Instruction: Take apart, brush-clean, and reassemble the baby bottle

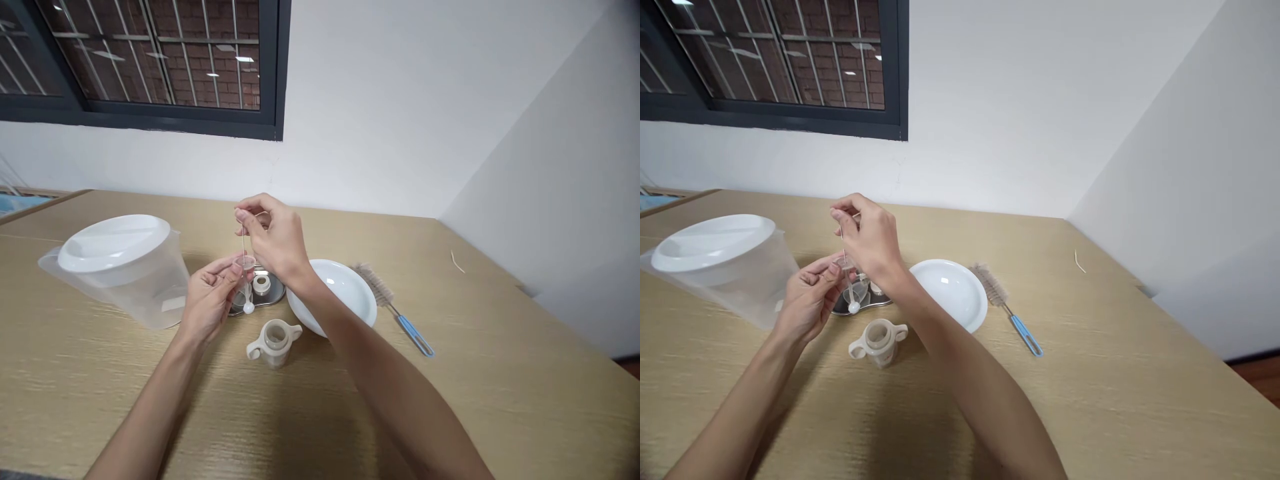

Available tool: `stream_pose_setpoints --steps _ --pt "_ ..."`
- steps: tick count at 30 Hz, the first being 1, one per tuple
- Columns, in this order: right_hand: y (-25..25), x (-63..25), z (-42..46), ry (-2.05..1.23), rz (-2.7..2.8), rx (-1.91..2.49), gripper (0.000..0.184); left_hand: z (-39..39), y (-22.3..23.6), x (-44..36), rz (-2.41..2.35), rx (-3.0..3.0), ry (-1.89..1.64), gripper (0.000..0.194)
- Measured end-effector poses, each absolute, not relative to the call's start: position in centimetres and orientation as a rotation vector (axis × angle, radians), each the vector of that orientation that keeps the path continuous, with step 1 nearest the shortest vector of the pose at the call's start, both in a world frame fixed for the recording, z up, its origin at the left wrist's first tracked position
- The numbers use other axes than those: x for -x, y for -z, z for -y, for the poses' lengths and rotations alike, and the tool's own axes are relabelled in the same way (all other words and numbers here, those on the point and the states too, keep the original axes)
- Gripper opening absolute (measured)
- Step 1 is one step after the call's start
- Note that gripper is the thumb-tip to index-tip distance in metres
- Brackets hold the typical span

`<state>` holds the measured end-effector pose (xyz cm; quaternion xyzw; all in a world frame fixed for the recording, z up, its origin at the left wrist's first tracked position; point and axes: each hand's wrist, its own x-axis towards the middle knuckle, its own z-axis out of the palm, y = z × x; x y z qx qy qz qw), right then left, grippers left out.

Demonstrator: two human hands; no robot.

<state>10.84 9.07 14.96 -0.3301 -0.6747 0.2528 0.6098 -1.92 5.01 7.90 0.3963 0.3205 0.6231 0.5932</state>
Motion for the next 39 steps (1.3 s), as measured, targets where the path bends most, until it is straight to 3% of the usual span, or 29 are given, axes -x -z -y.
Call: stream_pose_setpoints --steps 39 --pt "-13.7 -9.7 -9.5 -0.848 1.515 0.795 0.006 -5.2 -7.8 2.1 -0.718 -0.798 -1.577 0.038"
